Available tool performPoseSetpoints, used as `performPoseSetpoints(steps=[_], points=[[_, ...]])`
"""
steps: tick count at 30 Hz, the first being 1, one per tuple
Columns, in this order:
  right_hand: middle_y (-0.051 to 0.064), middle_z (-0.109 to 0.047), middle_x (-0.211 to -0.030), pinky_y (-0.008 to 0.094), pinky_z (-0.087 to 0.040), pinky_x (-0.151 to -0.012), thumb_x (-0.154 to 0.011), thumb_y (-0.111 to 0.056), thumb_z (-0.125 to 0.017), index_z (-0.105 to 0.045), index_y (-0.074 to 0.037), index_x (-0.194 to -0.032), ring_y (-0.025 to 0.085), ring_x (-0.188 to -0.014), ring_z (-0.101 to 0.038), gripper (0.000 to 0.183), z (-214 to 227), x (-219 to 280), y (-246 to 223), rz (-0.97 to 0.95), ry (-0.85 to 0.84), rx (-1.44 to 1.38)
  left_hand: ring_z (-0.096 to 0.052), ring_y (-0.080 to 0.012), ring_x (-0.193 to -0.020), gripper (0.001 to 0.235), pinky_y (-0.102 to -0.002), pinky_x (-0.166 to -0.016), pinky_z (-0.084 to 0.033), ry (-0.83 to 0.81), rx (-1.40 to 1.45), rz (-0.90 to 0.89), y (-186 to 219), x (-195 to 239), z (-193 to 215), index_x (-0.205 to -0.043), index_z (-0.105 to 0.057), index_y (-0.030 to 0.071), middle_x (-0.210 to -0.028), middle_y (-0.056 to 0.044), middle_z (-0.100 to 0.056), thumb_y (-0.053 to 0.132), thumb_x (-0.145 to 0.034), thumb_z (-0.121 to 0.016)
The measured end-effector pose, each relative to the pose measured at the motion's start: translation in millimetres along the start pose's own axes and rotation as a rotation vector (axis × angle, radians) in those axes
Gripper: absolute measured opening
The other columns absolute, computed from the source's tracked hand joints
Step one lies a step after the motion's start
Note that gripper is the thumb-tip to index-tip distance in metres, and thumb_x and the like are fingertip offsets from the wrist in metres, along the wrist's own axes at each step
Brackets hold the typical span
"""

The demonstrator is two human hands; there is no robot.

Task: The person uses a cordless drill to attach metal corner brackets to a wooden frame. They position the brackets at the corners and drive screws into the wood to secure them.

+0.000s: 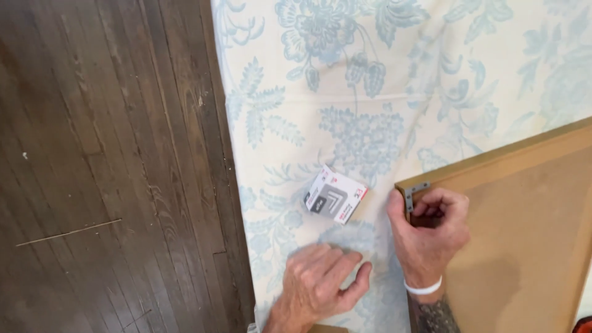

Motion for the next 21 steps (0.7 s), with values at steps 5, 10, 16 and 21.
performPoseSetpoints(steps=[5,10,16,21], points=[[0.005,-0.049,-0.072,0.024,-0.043,-0.058,-0.086,-0.002,-0.086,-0.049,-0.004,-0.1,0.012,-0.057,-0.046,0.039,-0.8,1.0,7.4,-0.008,-0.032,0.059,-0.048,-0.0158,-0.048,0.022,-0.033,-0.044,-0.04,-0.06,0.037,0.102,-3.9,-6.4,0.2,-0.08,-0.065,0.008,-0.059,0.0,-0.048,0.02,-0.099,-0.063],[0.004,-0.045,-0.07,0.023,-0.038,-0.053,-0.082,0.006,-0.074,-0.041,-0.005,-0.102,0.012,-0.055,-0.044,0.04,-4.5,-3.7,3.6,-0.066,-0.084,0.045,-0.05,-0.0137,-0.047,0.02,-0.031,-0.043,-0.042,-0.027,0.028,0.086,-8.9,-2.7,-4.3,-0.081,-0.068,0.007,-0.059,0.0,-0.051,0.021,-0.095,-0.065],[0.006,-0.044,-0.068,0.026,-0.04,-0.057,-0.08,0.006,-0.073,-0.041,-0.002,-0.101,0.014,-0.056,-0.043,0.039,-6.4,-5.7,1.4,-0.049,-0.096,0.121,-0.043,-0.0133,-0.048,0.026,-0.028,-0.044,-0.039,0.009,-0.071,0.046,-9.5,-2.8,-4.8,-0.08,-0.067,0.012,-0.059,0.002,-0.042,0.027,-0.099,-0.058],[0.005,-0.04,-0.066,0.025,-0.034,-0.054,-0.084,0.007,-0.075,-0.041,-0.003,-0.097,0.013,-0.056,-0.038,0.038,-7.1,-3.2,0.8,-0.059,-0.063,0.106,-0.041,-0.013,-0.048,0.026,-0.027,-0.045,-0.039,0.016,-0.076,0.053,-9.7,-3.0,-4.0,-0.075,-0.066,0.013,-0.058,0.002,-0.041,0.024,-0.098,-0.06]])
Point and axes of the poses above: each hand's wrist, its own x-axis away from the middle knuckle, its own z-axis out of the back of the hand, y = z × x, the point moved 7 cm from there along -x, towards the middle knuckle
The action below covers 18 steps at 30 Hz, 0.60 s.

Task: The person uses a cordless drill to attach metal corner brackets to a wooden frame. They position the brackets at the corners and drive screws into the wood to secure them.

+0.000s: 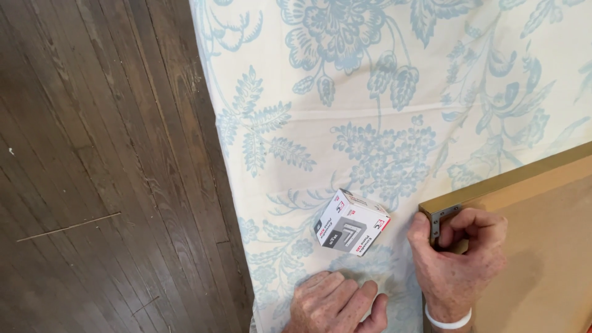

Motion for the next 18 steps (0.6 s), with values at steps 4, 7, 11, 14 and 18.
performPoseSetpoints(steps=[4,7,11,14,18], points=[[0.005,-0.04,-0.066,0.026,-0.035,-0.055,-0.089,0.002,-0.08,-0.043,-0.003,-0.098,0.013,-0.056,-0.037,0.038,2.2,3.0,4.4,0.023,-0.01,0.019,-0.042,-0.016,-0.047,0.019,-0.03,-0.045,-0.039,-0.006,0.024,-0.031,0.9,-3.4,1.2,-0.078,-0.066,0.011,-0.059,0.001,-0.042,0.02,-0.095,-0.062],[0.004,-0.04,-0.065,0.024,-0.037,-0.058,-0.092,-0.002,-0.083,-0.044,-0.005,-0.098,0.011,-0.057,-0.038,0.04,2.6,2.8,9.6,-0.023,-0.017,0.021,-0.041,-0.0151,-0.047,0.018,-0.03,-0.044,-0.037,-0.014,0.033,-0.015,0.1,-2.1,0.4,-0.077,-0.065,0.011,-0.059,0.001,-0.042,0.017,-0.093,-0.065],[0.003,-0.041,-0.068,0.025,-0.036,-0.059,-0.088,-0.007,-0.09,-0.047,-0.006,-0.094,0.011,-0.06,-0.037,0.043,3.4,-1.8,4.6,-0.005,-0.057,0.062,-0.043,-0.0131,-0.047,0.018,-0.028,-0.044,-0.038,-0.015,0.036,-0.03,1.5,-4.1,1.0,-0.077,-0.065,0.011,-0.06,0.002,-0.044,0.017,-0.094,-0.065],[0.006,-0.042,-0.071,0.026,-0.039,-0.062,-0.082,0.0,-0.086,-0.041,-0.004,-0.098,0.014,-0.06,-0.042,0.048,6.2,0.7,5.0,0.063,-0.123,-0.042,-0.044,-0.0128,-0.047,0.018,-0.029,-0.044,-0.039,-0.029,0.048,-0.012,2.4,-3.8,1.9,-0.077,-0.066,0.01,-0.06,0.001,-0.045,0.017,-0.094,-0.065],[0.013,-0.055,-0.086,0.03,-0.05,-0.078,-0.085,0.018,-0.064,-0.047,0.002,-0.115,0.02,-0.073,-0.057,0.038,21.4,5.5,9.4,0.024,-0.149,-0.215,-0.043,-0.0134,-0.047,0.017,-0.029,-0.043,-0.036,-0.014,0.071,-0.002,3.2,-3.9,1.4,-0.077,-0.067,0.009,-0.06,0.001,-0.045,0.015,-0.093,-0.065]])
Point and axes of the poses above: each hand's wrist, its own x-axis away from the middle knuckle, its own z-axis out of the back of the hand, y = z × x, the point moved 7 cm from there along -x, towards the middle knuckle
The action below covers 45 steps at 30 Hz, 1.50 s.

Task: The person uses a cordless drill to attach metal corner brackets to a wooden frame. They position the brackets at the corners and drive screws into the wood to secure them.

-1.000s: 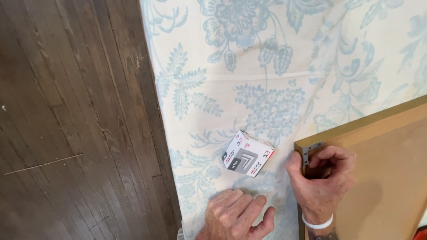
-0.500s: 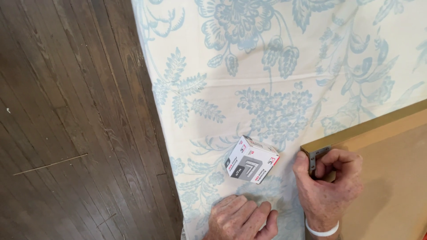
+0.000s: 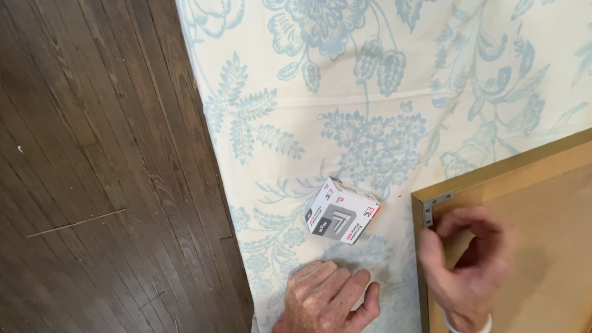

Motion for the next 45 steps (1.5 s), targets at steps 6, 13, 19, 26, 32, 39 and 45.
performPoseSetpoints(steps=[6,13,19,26,32,39,45], points=[[0.016,-0.074,-0.089,0.024,-0.041,-0.059,-0.095,0.012,-0.087,-0.075,0.007,-0.101,0.012,-0.055,-0.054,0.014,35.7,13.4,5.3,0.351,0.003,0.275,-0.038,-0.0158,-0.049,0.018,-0.03,-0.044,-0.031,-0.014,-0.008,-0.042,1.7,0.6,3.1,-0.077,-0.063,0.007,-0.06,0.0,-0.04,0.013,-0.092,-0.068],[0.011,-0.053,-0.095,0.032,-0.045,-0.084,-0.086,0.01,-0.086,-0.048,0.0,-0.105,0.021,-0.086,-0.053,0.043,3.8,-5.3,-3.2,0.202,-0.042,0.128,-0.04,-0.0138,-0.051,0.016,-0.028,-0.044,-0.033,0.014,-0.042,-0.084,2.3,7.3,2.0,-0.08,-0.063,0.01,-0.061,0.003,-0.04,0.016,-0.094,-0.066],[0.006,-0.05,-0.083,0.03,-0.04,-0.074,-0.084,0.003,-0.083,-0.047,-0.004,-0.102,0.017,-0.073,-0.047,0.04,-12.7,-10.7,-6.1,0.052,0.085,0.253,-0.039,-0.0147,-0.051,0.017,-0.029,-0.044,-0.032,0.022,-0.04,-0.079,3.3,6.7,1.9,-0.078,-0.062,0.009,-0.06,0.002,-0.04,0.015,-0.094,-0.066],[0.003,-0.044,-0.069,0.025,-0.036,-0.06,-0.088,0.006,-0.079,-0.044,-0.004,-0.099,0.012,-0.058,-0.041,0.038,-19.2,-11.1,-8.3,0.038,0.139,0.161,-0.039,-0.0168,-0.052,0.017,-0.031,-0.046,-0.032,0.021,-0.05,-0.081,3.1,6.0,1.7,-0.077,-0.062,0.01,-0.06,0.001,-0.039,0.014,-0.093,-0.067],[0.002,-0.044,-0.067,0.024,-0.036,-0.062,-0.091,0.001,-0.082,-0.046,-0.005,-0.097,0.01,-0.061,-0.04,0.038,-18.1,-10.6,-6.1,0.018,0.127,0.191,-0.04,-0.0162,-0.051,0.017,-0.03,-0.045,-0.033,0.009,-0.049,-0.079,3.2,5.3,0.9,-0.077,-0.063,0.01,-0.06,0.001,-0.039,0.014,-0.094,-0.067],[0.01,-0.055,-0.087,0.027,-0.045,-0.074,-0.091,0.005,-0.092,-0.051,-0.001,-0.106,0.016,-0.075,-0.053,0.044,-10.4,-7.7,-4.0,0.039,0.09,0.176,-0.039,-0.0145,-0.05,0.018,-0.029,-0.045,-0.034,0.006,-0.029,-0.063,1.5,5.9,0.5,-0.077,-0.063,0.009,-0.06,0.002,-0.041,0.014,-0.094,-0.065],[0.016,-0.055,-0.102,0.038,-0.055,-0.093,-0.096,0.014,-0.077,-0.047,0.004,-0.113,0.026,-0.09,-0.059,0.036,-14.1,4.8,-0.6,0.119,0.099,0.105,-0.046,-0.0173,-0.052,0.017,-0.031,-0.048,-0.039,-0.009,-0.006,-0.028,-0.3,4.8,3.9,-0.079,-0.064,0.007,-0.062,-0.001,-0.043,0.018,-0.09,-0.069]])
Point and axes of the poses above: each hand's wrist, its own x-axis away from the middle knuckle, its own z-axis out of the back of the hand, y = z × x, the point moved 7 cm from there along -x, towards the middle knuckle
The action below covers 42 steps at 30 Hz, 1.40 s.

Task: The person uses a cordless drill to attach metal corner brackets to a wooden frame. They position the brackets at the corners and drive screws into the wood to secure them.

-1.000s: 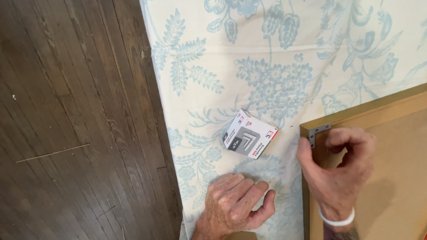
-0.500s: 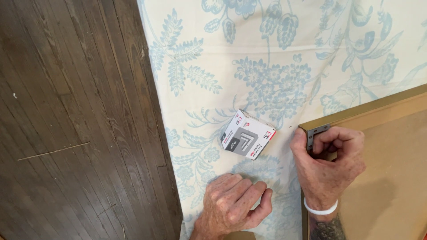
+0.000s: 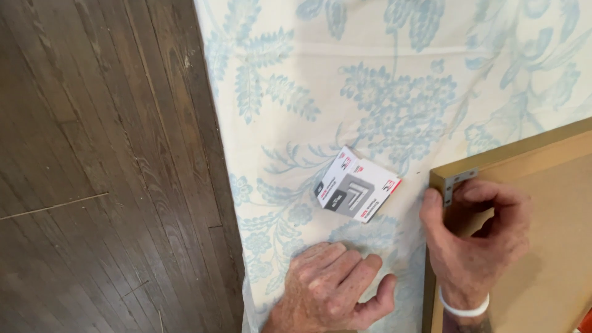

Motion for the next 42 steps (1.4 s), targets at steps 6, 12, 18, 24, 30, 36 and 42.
performPoseSetpoints(steps=[6,12,18,24,30,36,42], points=[[0.023,-0.057,-0.106,0.038,-0.056,-0.089,-0.099,0.022,-0.077,-0.046,0.009,-0.117,0.03,-0.094,-0.062,0.038,-1.4,3.5,-6.2,0.099,0.019,0.065,-0.045,-0.0156,-0.057,0.024,-0.028,-0.051,-0.038,0.026,-0.021,-0.036,-1.5,3.6,5.0,-0.077,-0.055,0.011,-0.065,0.001,-0.042,0.02,-0.097,-0.066],[0.024,-0.05,-0.11,0.039,-0.052,-0.093,-0.101,0.024,-0.072,-0.044,0.013,-0.118,0.033,-0.1,-0.06,0.035,0.3,5.9,-10.9,0.224,-0.108,0.202,-0.046,-0.0174,-0.058,0.035,-0.031,-0.051,-0.038,0.096,-0.011,-0.013,-3.6,19.8,-1.1,-0.073,-0.048,0.014,-0.065,0.0,-0.041,0.018,-0.096,-0.074],[0.022,-0.054,-0.109,0.035,-0.047,-0.09,-0.101,0.021,-0.069,-0.046,0.011,-0.119,0.028,-0.095,-0.055,0.032,-2.2,8.7,-12.2,0.225,-0.049,0.151,-0.047,-0.0202,-0.056,0.037,-0.034,-0.051,-0.038,0.124,0.06,-0.023,-2.6,25.3,-1.6,-0.072,-0.048,0.011,-0.064,-0.003,-0.042,0.014,-0.097,-0.074],[0.015,-0.053,-0.096,0.027,-0.045,-0.07,-0.1,0.024,-0.073,-0.047,0.006,-0.114,0.019,-0.079,-0.05,0.034,-6.4,-1.3,-27.5,0.25,-0.016,0.033,-0.053,-0.02,-0.053,0.025,-0.036,-0.048,-0.042,0.124,0.02,-0.066,3.5,20.1,-0.6,-0.073,-0.055,0.011,-0.063,-0.001,-0.053,0.013,-0.09,-0.073],[0.007,-0.059,-0.084,0.028,-0.05,-0.068,-0.097,-0.001,-0.085,-0.054,-0.002,-0.103,0.015,-0.071,-0.055,0.032,4.8,-5.5,-30.3,0.121,0.077,0.018,-0.061,-0.0179,-0.053,0.011,-0.032,-0.043,-0.043,0.086,-0.034,-0.087,10.4,19.2,-4.2,-0.077,-0.066,0.008,-0.064,-0.002,-0.065,0.01,-0.086,-0.072],[0.008,-0.064,-0.07,0.035,-0.054,-0.063,-0.082,-0.015,-0.097,-0.063,-0.006,-0.092,0.026,-0.065,-0.065,0.036,16.1,-15.0,-26.7,0.098,0.175,0.018,-0.071,-0.0259,-0.064,0.005,-0.034,-0.061,-0.058,0.092,0.0,-0.077,10.3,19.1,-9.6,-0.085,-0.073,0.012,-0.069,-0.005,-0.07,0.013,-0.082,-0.077],[0.022,-0.074,-0.103,0.053,-0.056,-0.087,-0.085,-0.029,-0.083,-0.067,-0.006,-0.117,0.043,-0.099,-0.072,0.042,77.5,17.8,-26.4,-0.082,-0.117,-0.071,-0.072,-0.0297,-0.066,0.004,-0.037,-0.062,-0.059,0.065,-0.031,-0.103,13.4,20.5,-13.3,-0.086,-0.075,0.011,-0.071,-0.007,-0.074,0.01,-0.083,-0.076]])
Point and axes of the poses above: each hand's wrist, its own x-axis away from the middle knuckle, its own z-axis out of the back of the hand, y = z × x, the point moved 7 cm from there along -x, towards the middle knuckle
